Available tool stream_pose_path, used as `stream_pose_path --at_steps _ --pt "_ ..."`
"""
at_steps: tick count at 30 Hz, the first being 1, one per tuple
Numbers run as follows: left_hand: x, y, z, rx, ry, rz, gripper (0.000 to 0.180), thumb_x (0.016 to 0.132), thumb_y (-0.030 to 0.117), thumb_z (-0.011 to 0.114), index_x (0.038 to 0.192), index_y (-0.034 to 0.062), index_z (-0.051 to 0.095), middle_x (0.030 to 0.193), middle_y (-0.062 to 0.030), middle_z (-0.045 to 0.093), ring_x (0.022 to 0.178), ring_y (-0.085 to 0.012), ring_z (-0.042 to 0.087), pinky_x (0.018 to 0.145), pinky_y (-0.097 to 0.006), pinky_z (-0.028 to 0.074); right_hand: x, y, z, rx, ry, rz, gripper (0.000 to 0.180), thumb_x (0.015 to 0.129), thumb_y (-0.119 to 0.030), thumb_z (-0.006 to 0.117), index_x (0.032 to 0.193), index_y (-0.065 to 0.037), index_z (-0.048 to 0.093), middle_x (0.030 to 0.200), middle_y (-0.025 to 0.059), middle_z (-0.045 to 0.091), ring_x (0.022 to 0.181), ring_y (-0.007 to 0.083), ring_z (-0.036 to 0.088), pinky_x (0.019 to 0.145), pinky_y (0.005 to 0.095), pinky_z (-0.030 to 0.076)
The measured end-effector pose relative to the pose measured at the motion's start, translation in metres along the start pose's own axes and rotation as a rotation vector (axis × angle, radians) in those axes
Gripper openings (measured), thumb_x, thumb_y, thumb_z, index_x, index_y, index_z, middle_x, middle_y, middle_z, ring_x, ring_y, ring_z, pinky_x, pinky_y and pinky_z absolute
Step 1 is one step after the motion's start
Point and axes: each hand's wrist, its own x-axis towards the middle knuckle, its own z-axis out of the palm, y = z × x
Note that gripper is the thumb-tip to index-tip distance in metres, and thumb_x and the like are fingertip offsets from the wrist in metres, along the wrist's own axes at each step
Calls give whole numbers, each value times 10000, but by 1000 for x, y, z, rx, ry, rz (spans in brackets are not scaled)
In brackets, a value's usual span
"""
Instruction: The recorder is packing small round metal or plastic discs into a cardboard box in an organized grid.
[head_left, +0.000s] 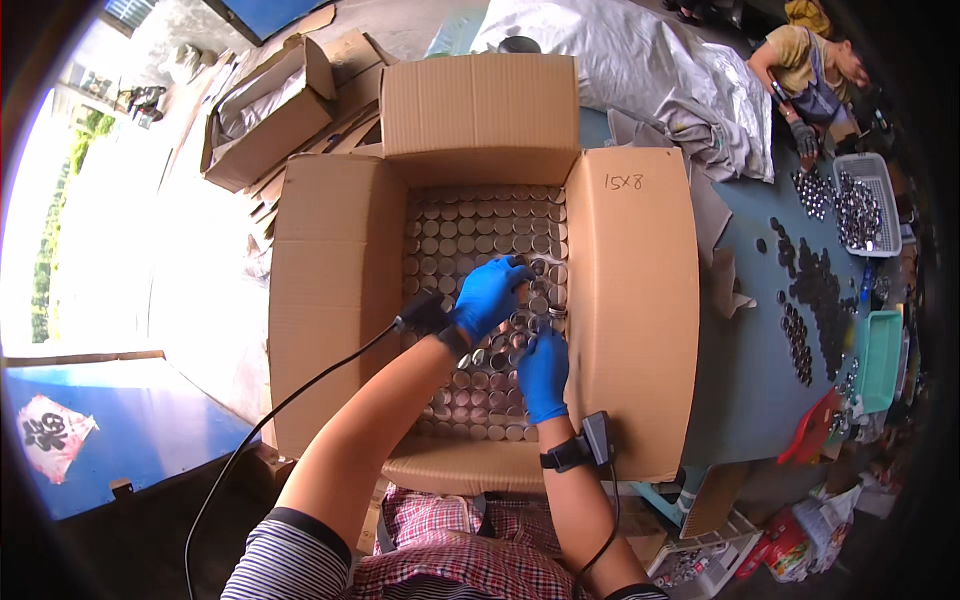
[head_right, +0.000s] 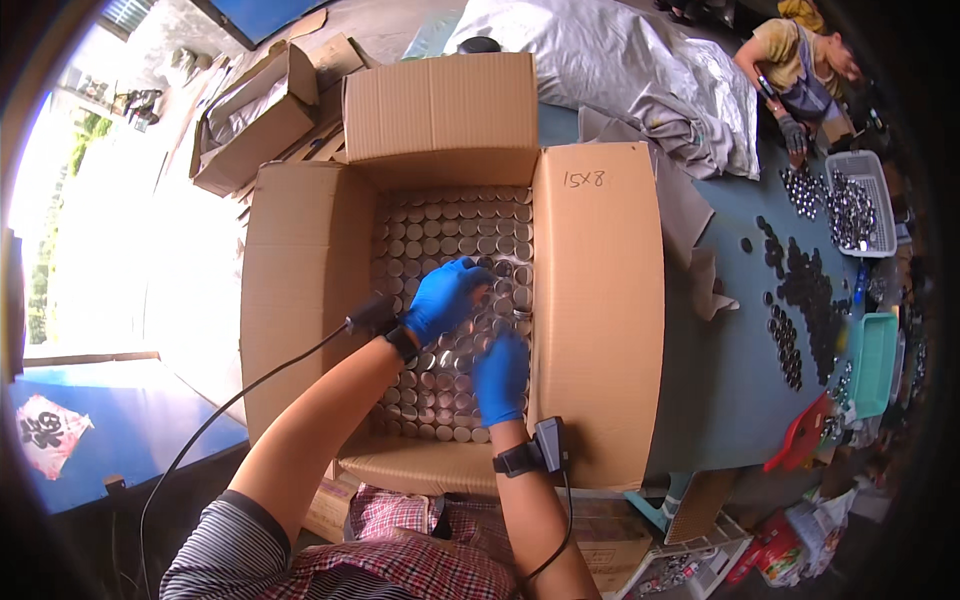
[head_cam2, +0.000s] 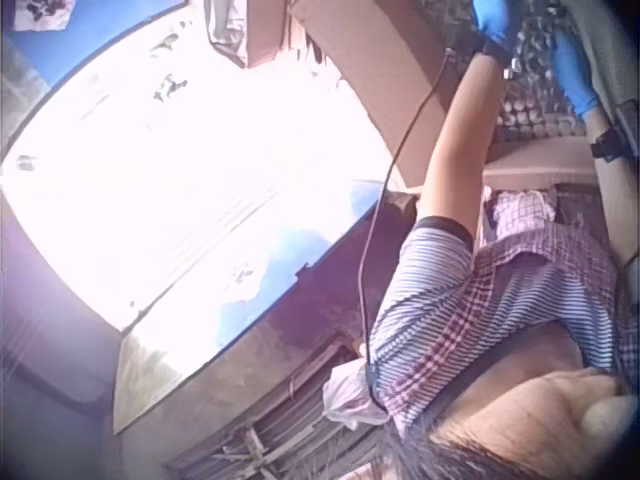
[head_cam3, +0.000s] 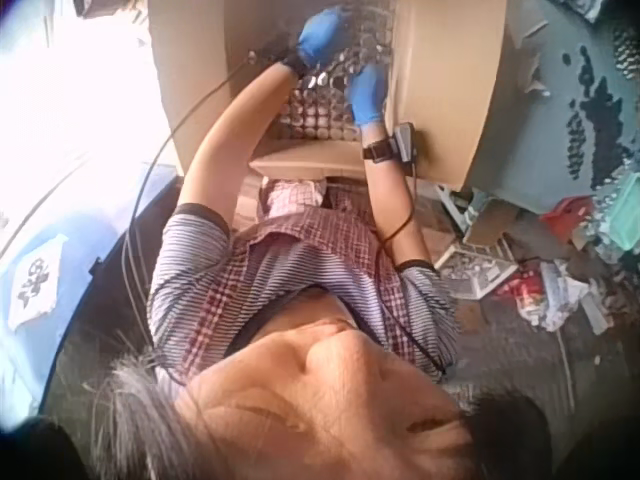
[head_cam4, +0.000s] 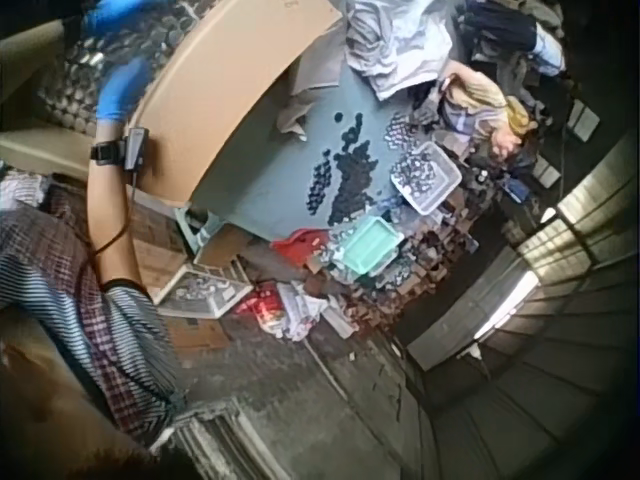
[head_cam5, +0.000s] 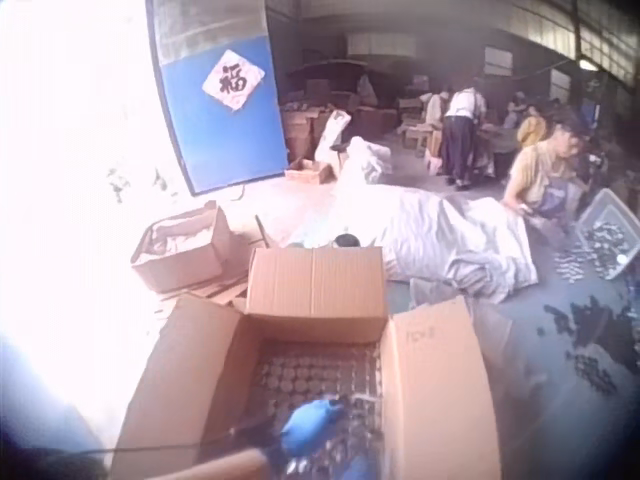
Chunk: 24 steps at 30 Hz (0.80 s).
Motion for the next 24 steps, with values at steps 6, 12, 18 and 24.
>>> stream_pose_path --at_steps 6,12,18,24 --pt "65 0 51 226 -235 173 252 804 193 668 1045 123 664 958 -134 596 845 -334 632 699 -457 524 -23 13 15 -54 139 83 550 904 -141 547 1426 -37 407 1074 193 633 912 374 634 749 472 522" --pt "78 -11 70 315 -313 341 234 785 190 690 989 96 621 934 -122 559 812 -332 607 681 -443 516 0 5 11 24 157 236 654 912 -126 555 1507 -36 299 1045 204 641 893 360 644 728 468 517" --pt "83 -16 69 314 -340 364 360 746 185 722 1042 55 563 968 -116 554 873 -319 606 708 -431 515 26 -13 6 199 11 420 714 930 -156 562 1547 -77 210 1036 236 668 882 396 656 720 491 515" --pt "97 -18 68 281 -403 329 384 779 213 728 1096 65 570 1025 -135 584 875 -350 626 729 -452 527 42 -13 25 563 60 596 640 1010 -278 499 1500 37 235 1202 285 624 1029 404 659 832 474 529"
